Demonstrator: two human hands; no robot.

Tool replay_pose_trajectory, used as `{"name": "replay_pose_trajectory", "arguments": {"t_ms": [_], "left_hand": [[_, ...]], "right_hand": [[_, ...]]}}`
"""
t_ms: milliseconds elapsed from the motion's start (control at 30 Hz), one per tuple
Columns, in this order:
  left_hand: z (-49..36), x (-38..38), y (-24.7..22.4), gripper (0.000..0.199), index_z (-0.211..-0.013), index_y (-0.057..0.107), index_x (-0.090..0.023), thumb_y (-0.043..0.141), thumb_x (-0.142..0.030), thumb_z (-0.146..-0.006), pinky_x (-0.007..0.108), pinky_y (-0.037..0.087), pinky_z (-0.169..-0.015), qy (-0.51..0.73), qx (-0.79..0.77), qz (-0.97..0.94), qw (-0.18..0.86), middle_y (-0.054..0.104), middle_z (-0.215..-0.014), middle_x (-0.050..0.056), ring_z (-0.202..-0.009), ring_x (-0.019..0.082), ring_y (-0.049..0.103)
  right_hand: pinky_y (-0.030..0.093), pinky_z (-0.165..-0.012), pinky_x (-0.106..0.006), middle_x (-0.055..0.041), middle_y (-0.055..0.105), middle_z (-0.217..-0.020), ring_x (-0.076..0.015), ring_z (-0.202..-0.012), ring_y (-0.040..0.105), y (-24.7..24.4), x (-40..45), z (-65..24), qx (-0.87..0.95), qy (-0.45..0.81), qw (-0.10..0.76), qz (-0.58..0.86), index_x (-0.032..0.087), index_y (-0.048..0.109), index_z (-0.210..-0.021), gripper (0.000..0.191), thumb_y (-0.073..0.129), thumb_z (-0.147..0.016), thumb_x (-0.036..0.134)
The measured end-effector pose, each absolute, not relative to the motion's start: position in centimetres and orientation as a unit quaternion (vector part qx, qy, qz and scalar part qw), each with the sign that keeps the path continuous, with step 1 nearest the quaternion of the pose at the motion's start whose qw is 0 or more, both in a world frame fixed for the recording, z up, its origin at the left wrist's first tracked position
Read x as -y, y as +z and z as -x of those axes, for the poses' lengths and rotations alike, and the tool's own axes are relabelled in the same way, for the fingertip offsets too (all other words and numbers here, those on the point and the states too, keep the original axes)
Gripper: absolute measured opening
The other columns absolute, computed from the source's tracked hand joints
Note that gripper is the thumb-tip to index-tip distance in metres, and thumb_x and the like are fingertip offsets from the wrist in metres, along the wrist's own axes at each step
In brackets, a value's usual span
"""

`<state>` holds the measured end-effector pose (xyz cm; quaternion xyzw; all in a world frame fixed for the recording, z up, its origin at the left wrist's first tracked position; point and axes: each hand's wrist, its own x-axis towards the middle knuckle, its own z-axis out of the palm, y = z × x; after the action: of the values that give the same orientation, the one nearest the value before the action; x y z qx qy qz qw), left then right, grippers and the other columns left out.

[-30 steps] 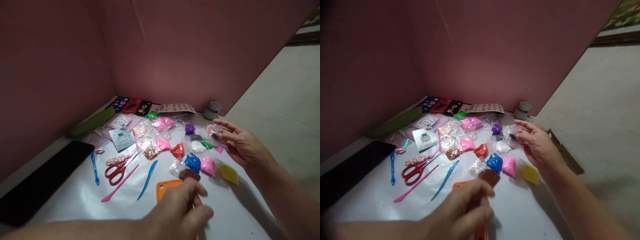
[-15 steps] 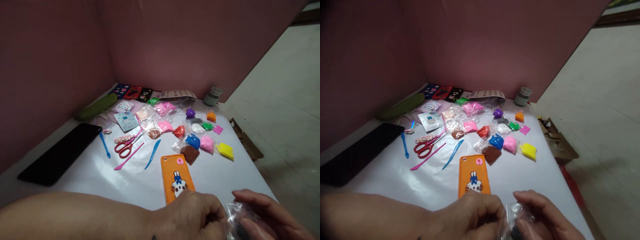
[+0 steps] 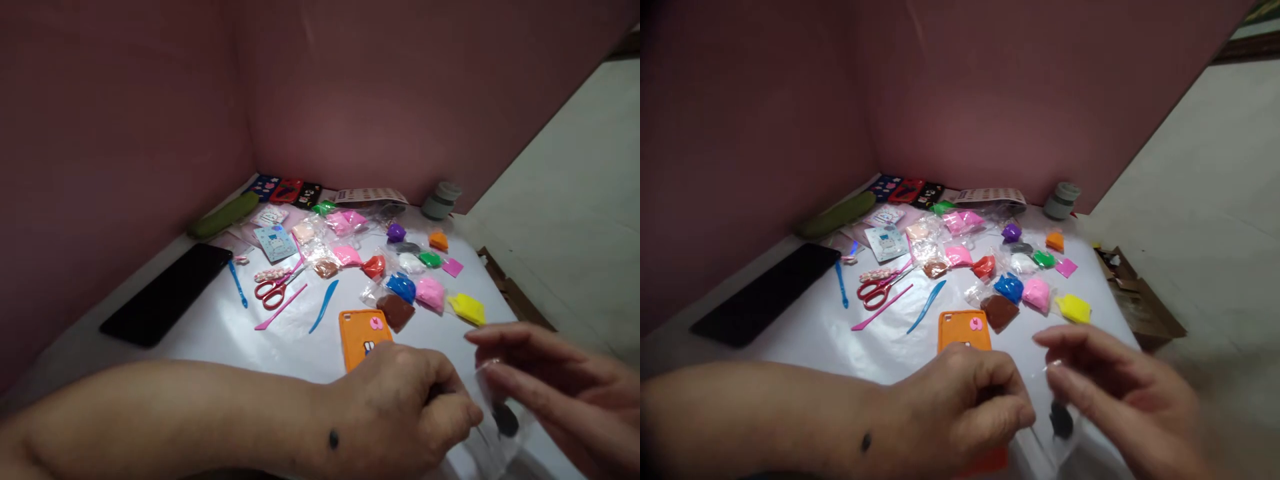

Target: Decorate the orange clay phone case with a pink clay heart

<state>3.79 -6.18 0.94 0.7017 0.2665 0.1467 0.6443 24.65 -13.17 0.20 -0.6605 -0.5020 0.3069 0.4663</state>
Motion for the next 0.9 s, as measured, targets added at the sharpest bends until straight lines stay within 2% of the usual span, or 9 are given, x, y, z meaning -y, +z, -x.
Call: {"name": "replay_pose_trajectory", "arguments": {"t_ms": [133, 233, 400, 500, 600, 700, 900], "left_hand": [[-3.9, 4.6, 2.2, 0.025, -0.062, 0.051, -0.017, 0.054, -0.027, -0.085, 0.019, 0.037, -0.050, 0.163, -0.293, -0.672, 0.661, 0.052, -0.057, -0.004, -0.051, 0.008, 0.049], [-3.3, 3.9, 2.5, 0.030, -0.059, 0.050, -0.017, 0.056, -0.030, -0.085, 0.019, 0.035, -0.046, 0.157, -0.325, -0.671, 0.647, 0.049, -0.052, -0.004, -0.047, 0.007, 0.047], [-2.4, 3.9, 1.7, 0.026, -0.062, 0.054, -0.016, 0.062, -0.032, -0.081, 0.020, 0.040, -0.051, 0.177, -0.325, -0.621, 0.691, 0.053, -0.058, -0.003, -0.054, 0.009, 0.050], [-2.5, 3.8, 1.3, 0.019, -0.066, 0.053, -0.016, 0.060, -0.026, -0.080, 0.018, 0.036, -0.043, 0.198, -0.324, -0.560, 0.737, 0.051, -0.056, -0.005, -0.044, 0.006, 0.043], [-2.7, 3.3, 0.9, 0.017, -0.069, 0.053, -0.015, 0.058, -0.023, -0.082, 0.015, 0.029, -0.039, 0.225, -0.312, -0.528, 0.757, 0.052, -0.057, -0.005, -0.039, 0.003, 0.038], [-3.0, 2.9, 0.3, 0.014, -0.071, 0.056, -0.013, 0.059, -0.023, -0.080, 0.015, 0.030, -0.039, 0.209, -0.305, -0.527, 0.765, 0.053, -0.058, -0.005, -0.040, 0.003, 0.041], [-3.2, 2.6, -0.6, 0.017, -0.072, 0.062, -0.010, 0.063, -0.026, -0.078, 0.015, 0.029, -0.038, 0.172, -0.326, -0.529, 0.764, 0.056, -0.055, -0.002, -0.038, 0.003, 0.041]], "right_hand": [[0.053, -0.045, -0.021, -0.0020, 0.070, -0.081, -0.0182, -0.063, 0.063, 1.7, 9.0, -24.1, 0.529, 0.322, 0.505, 0.601, 0.034, 0.073, -0.087, 0.030, 0.085, -0.059, 0.035], [0.048, -0.036, -0.019, -0.0037, 0.070, -0.078, -0.0157, -0.052, 0.058, 1.8, 7.4, -23.6, 0.558, 0.327, 0.494, 0.581, 0.033, 0.073, -0.090, 0.033, 0.084, -0.059, 0.037], [0.054, -0.049, -0.016, -0.0012, 0.070, -0.075, -0.0178, -0.065, 0.066, 0.5, 7.0, -23.3, 0.567, 0.291, 0.501, 0.586, 0.033, 0.071, -0.087, 0.034, 0.083, -0.057, 0.042], [0.048, -0.041, -0.015, -0.0004, 0.069, -0.075, -0.0138, -0.056, 0.059, 0.3, 7.2, -22.6, 0.541, 0.348, 0.501, 0.579, 0.032, 0.070, -0.089, 0.032, 0.082, -0.061, 0.040], [0.042, -0.042, -0.016, 0.0008, 0.066, -0.081, -0.0088, -0.052, 0.050, 0.3, 7.4, -21.7, 0.499, 0.397, 0.515, 0.573, 0.030, 0.068, -0.098, 0.027, 0.077, -0.072, 0.035], [0.040, -0.043, -0.016, 0.0037, 0.059, -0.072, -0.0074, -0.051, 0.046, -0.2, 7.4, -21.6, 0.519, 0.386, 0.528, 0.550, 0.029, 0.067, -0.101, 0.022, 0.071, -0.080, 0.028], [0.040, -0.041, -0.016, 0.0037, 0.061, -0.072, -0.0069, -0.049, 0.048, -1.7, 7.1, -22.7, 0.609, 0.340, 0.509, 0.505, 0.028, 0.063, -0.108, 0.022, 0.064, -0.086, 0.021]]}}
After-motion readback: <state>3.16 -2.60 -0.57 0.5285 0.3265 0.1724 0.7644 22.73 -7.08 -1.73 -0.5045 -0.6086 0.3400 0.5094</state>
